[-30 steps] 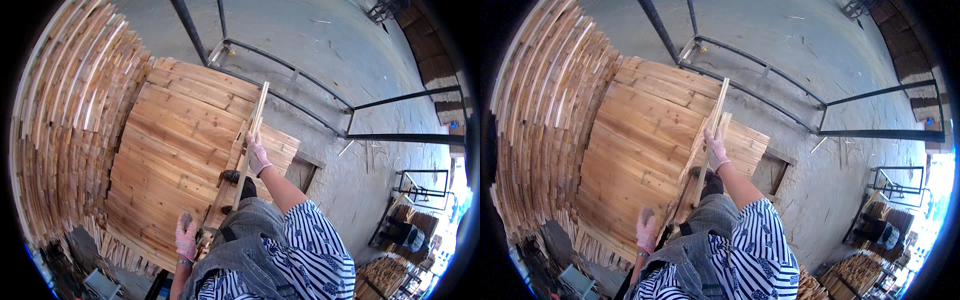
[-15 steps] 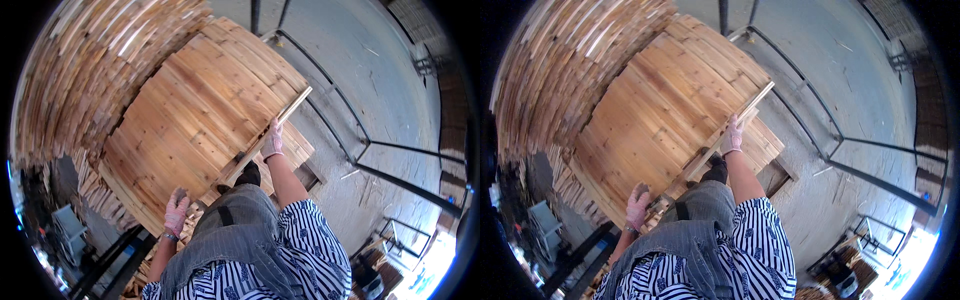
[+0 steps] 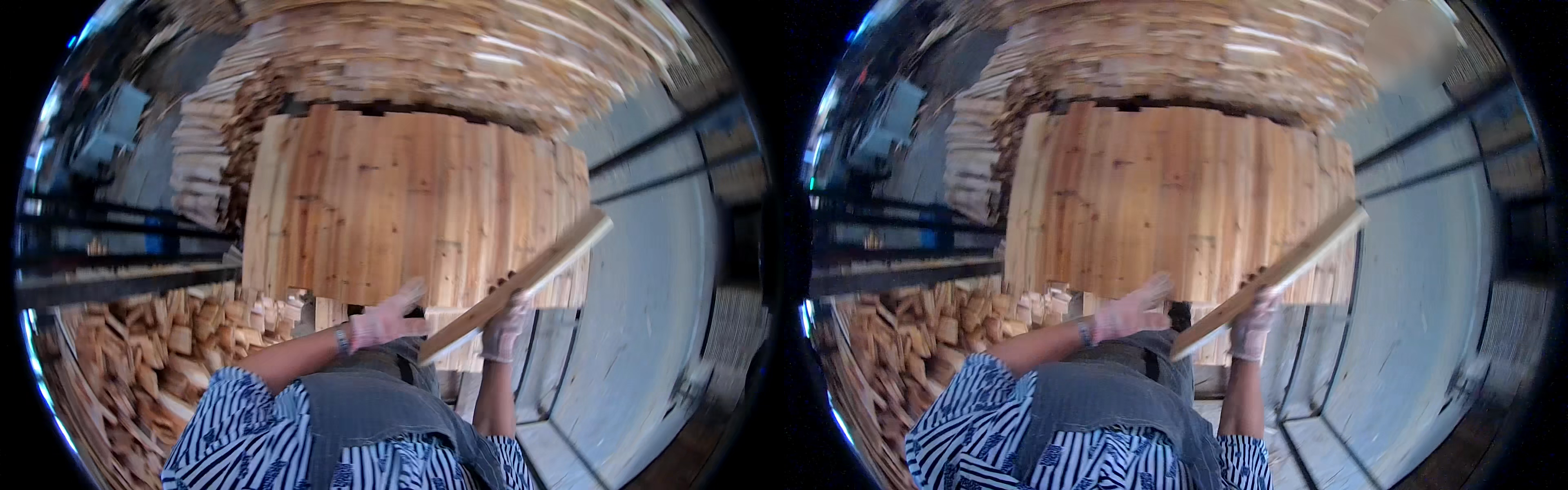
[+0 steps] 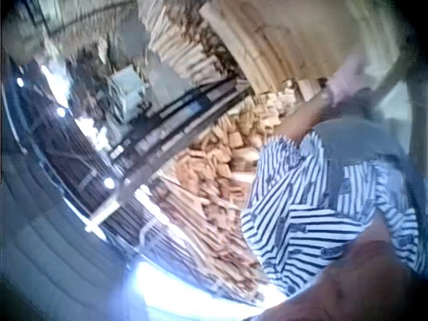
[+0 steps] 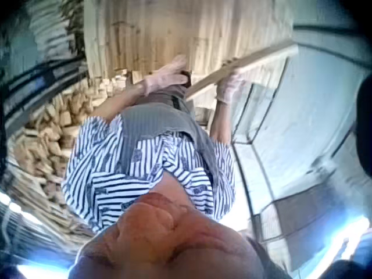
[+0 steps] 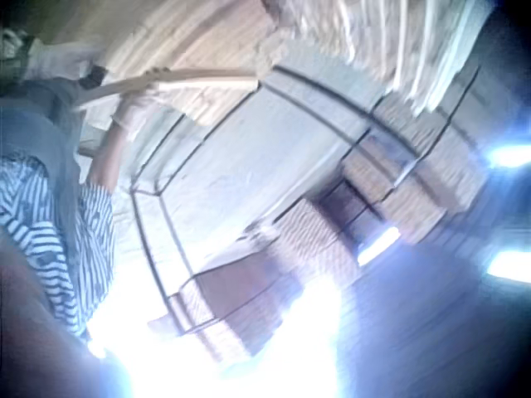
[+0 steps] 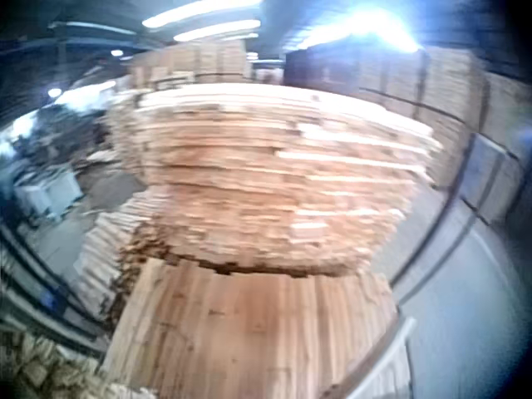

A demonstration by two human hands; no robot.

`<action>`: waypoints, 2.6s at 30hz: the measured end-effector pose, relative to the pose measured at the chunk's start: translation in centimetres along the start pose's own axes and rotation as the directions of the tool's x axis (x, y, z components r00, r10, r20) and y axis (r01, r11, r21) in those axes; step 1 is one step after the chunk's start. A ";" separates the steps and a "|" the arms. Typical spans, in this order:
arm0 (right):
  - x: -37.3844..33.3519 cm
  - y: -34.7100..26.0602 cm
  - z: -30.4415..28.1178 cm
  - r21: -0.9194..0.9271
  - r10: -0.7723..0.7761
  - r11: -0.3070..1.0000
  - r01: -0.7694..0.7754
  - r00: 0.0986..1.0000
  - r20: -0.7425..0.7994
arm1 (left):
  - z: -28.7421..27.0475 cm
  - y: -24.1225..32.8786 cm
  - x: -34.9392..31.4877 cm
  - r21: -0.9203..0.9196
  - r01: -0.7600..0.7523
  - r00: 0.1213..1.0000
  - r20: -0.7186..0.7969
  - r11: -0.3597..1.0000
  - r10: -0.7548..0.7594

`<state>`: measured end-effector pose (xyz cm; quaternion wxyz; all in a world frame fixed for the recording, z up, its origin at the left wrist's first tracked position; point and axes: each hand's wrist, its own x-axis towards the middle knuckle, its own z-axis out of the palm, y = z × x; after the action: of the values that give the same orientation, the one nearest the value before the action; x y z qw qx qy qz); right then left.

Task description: The person repeatedly picks up bundles of wooden planks from a large pile and stacks them onto a pallet. They wear gloves and handle the lumber by hand, moving from the pile to the pallet in a repetitive cycle.

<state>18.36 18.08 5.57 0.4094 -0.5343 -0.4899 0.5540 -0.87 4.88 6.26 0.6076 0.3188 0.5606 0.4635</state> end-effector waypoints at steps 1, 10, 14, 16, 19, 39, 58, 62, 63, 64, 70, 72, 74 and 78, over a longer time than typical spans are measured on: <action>-0.9 -0.9 1.0 -0.146 -0.097 0.980 0.139 0.960 0.262 | -0.8 0.4 -0.2 0.077 -0.041 0.997 -0.064 0.996 0.046; -5.6 -1.6 11.0 -0.129 -0.141 0.879 0.460 0.509 0.849 | -6.2 -7.7 -8.0 -0.180 -0.270 0.571 -0.821 0.946 0.007; -3.8 0.4 6.5 -0.382 0.186 0.885 0.267 0.548 0.815 | -8.8 -14.9 -9.4 -0.700 -0.564 0.421 -0.700 0.437 -0.577; -3.0 1.2 4.5 -0.437 0.240 0.864 0.249 0.560 0.793 | -9.0 -15.6 -8.6 -0.722 -0.617 0.384 -0.623 0.313 -0.681; -2.0 1.2 2.7 -0.488 0.300 0.851 0.194 0.584 0.754 | -9.8 -15.5 -4.6 -0.662 -0.506 0.352 -0.744 0.554 -0.568; 4.9 2.5 2.6 -0.363 0.237 0.919 0.156 0.516 0.823 | -9.1 -10.7 -4.3 -0.726 -0.378 0.368 -0.687 0.574 -0.626; -32.9 -26.3 41.1 0.748 -0.622 0.581 0.320 -0.418 0.662 | -10.3 1.8 -26.5 -0.209 -0.586 0.147 -0.977 0.782 -0.151; -44.6 -29.3 52.6 0.346 -0.432 0.651 0.676 -0.045 0.901 | -12.1 2.8 -37.4 0.230 -0.553 -0.100 -0.973 0.801 0.210; -45.7 -28.8 56.4 0.335 -0.502 0.669 0.663 0.072 0.862 | -12.9 4.0 -38.9 0.257 -0.599 -0.134 -0.966 0.758 0.221; -45.3 -28.5 60.5 0.320 -0.564 0.683 0.657 0.196 0.802 | -13.8 5.4 -39.7 0.278 -0.648 -0.155 -0.960 0.709 0.234; -44.8 -28.5 67.9 0.427 -0.573 0.759 0.491 0.194 0.796 | -17.5 11.2 -47.3 0.378 -0.760 -0.200 -0.910 0.529 0.363; -45.6 -27.9 65.6 0.481 -0.613 0.711 0.513 0.117 0.781 | -17.8 12.2 -49.9 0.412 -0.774 -0.239 -0.894 0.481 0.380; -45.0 -26.0 65.1 0.631 -0.841 0.468 0.619 0.091 0.534 | -18.6 14.5 -51.5 0.447 -0.808 -0.269 -0.860 0.385 0.434; -44.7 -29.0 59.2 0.368 -0.586 0.531 0.763 0.018 0.810 | -19.8 16.0 -54.7 0.429 -0.833 -0.286 -0.874 0.348 0.393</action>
<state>-38.26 -26.47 39.53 0.2560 0.1045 -0.8596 0.4297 -20.32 -42.22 38.59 -0.1783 0.0963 0.4206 0.8843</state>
